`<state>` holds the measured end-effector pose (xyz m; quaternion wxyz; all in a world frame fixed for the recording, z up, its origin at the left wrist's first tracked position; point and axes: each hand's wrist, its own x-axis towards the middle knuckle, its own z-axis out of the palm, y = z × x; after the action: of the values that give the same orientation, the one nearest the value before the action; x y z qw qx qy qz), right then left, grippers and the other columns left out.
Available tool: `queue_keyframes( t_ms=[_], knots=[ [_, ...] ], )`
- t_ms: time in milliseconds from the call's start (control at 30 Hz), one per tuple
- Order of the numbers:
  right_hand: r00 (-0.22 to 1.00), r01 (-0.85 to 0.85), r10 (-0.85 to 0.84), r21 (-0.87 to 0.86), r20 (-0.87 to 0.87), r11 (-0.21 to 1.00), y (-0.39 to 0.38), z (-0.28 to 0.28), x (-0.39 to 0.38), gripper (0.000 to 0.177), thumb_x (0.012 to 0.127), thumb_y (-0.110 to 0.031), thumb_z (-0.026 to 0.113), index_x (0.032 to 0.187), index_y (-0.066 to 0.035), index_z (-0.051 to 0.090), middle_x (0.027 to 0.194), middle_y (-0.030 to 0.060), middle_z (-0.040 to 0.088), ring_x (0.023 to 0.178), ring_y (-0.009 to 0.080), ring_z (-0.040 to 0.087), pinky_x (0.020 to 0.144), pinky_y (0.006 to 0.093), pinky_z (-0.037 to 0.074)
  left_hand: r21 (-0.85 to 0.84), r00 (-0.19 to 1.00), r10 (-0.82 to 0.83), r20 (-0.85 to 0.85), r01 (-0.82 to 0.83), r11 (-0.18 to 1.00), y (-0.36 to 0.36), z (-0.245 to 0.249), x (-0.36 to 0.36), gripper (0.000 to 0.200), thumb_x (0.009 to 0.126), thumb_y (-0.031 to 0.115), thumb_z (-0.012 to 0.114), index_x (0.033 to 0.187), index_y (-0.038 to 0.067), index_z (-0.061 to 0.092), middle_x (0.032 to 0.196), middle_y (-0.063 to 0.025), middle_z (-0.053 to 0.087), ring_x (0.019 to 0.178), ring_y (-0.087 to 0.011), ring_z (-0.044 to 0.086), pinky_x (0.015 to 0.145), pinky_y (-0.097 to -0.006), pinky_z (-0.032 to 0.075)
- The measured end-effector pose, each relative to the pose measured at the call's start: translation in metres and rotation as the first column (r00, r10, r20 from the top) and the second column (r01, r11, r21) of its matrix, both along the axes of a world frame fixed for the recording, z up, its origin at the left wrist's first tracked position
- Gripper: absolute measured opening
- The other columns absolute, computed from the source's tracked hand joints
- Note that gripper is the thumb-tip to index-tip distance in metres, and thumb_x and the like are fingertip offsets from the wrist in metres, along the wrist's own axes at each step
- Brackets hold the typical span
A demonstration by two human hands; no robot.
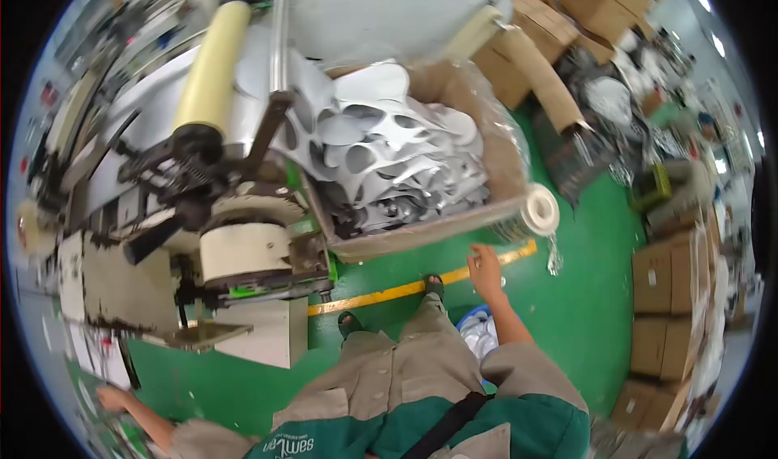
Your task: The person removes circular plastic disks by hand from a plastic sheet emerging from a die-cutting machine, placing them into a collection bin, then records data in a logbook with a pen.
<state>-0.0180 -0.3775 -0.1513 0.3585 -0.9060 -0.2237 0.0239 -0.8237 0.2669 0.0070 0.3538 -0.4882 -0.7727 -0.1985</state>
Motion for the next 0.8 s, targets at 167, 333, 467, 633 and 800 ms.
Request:
queue_keyframes(
  t_ms=[167, 333, 467, 633, 800],
  knots=[
    [0.969, 0.137, -0.113, -0.096, 0.221, 0.986, -0.013, 0.011, 0.041, 0.045, 0.073, -0.004, 0.06, 0.115, -0.003, 0.043, 0.107, 0.0181, 0.045, 0.095, 0.0344, 0.047, 0.082, 0.0388, 0.041, 0.336, 0.897, -0.355, 0.261, 0.26, 0.905, -0.211, -0.116, 0.186, 0.046, 0.085, 0.038, 0.044, 0.066, -0.002, 0.053, 0.055, -0.0145, 0.047, 0.047, -0.0276, 0.044, 0.044, -0.0434, 0.036],
    [0.871, 0.486, -0.491, 0.133, 0.004, 0.864, -0.03, -0.014, 0.102, 0.055, 0.076, -0.018, 0.062, 0.121, -0.001, 0.038, 0.111, 0.0218, 0.043, 0.103, 0.0355, 0.043, 0.087, 0.0389, 0.037, -0.013, -0.107, 0.306, 0.946, 0.931, 0.366, -0.42, -0.194, 0.457, 0.038, 0.089, 0.034, 0.046, 0.113, 0.005, 0.046, 0.101, -0.0133, 0.056, 0.089, -0.0214, 0.054, 0.076, -0.0305, 0.044],
    [0.833, 0.539, -0.495, 0.162, -0.248, 0.826, -0.081, -0.076, 0.149, 0.058, 0.079, -0.031, 0.06, 0.123, -0.001, 0.037, 0.11, 0.0199, 0.049, 0.092, 0.0272, 0.052, 0.079, 0.034, 0.042, 0.123, -0.347, 0.574, 0.742, 0.912, 0.391, -0.431, -0.198, 0.652, 0.082, 0.076, 0.054, 0.054, 0.133, 0.007, 0.019, 0.131, -0.0178, 0.031, 0.116, -0.0319, 0.037, 0.094, -0.0498, 0.031],
    [0.703, 0.304, -0.181, 0.061, -0.687, 0.951, -0.153, -0.094, 0.137, 0.056, 0.081, -0.036, 0.057, 0.122, -0.003, 0.039, 0.088, 0.0126, 0.06, 0.071, 0.0162, 0.058, 0.062, 0.0277, 0.047, -0.177, -0.306, 0.811, 0.499, 0.88, 0.441, -0.337, -0.264, 0.724, 0.101, 0.062, 0.053, 0.067, 0.131, -0.002, 0.019, 0.134, -0.0181, 0.026, 0.121, -0.0364, 0.029, 0.097, -0.0576, 0.024],
    [0.658, 0.215, -0.118, 0.035, -0.744, 0.976, -0.185, -0.06, 0.18, 0.054, 0.082, -0.038, 0.056, 0.122, -0.005, 0.039, 0.094, 0.015, 0.059, 0.076, 0.0194, 0.061, 0.062, 0.027, 0.048, -0.26, -0.378, 0.614, 0.693, 0.663, 0.702, -0.282, -0.321, 0.704, 0.054, 0.08, 0.031, 0.047, 0.126, 0.007, 0.035, 0.129, -0.0168, 0.037, 0.113, -0.0387, 0.04, 0.086, -0.0625, 0.035]
  ],
)
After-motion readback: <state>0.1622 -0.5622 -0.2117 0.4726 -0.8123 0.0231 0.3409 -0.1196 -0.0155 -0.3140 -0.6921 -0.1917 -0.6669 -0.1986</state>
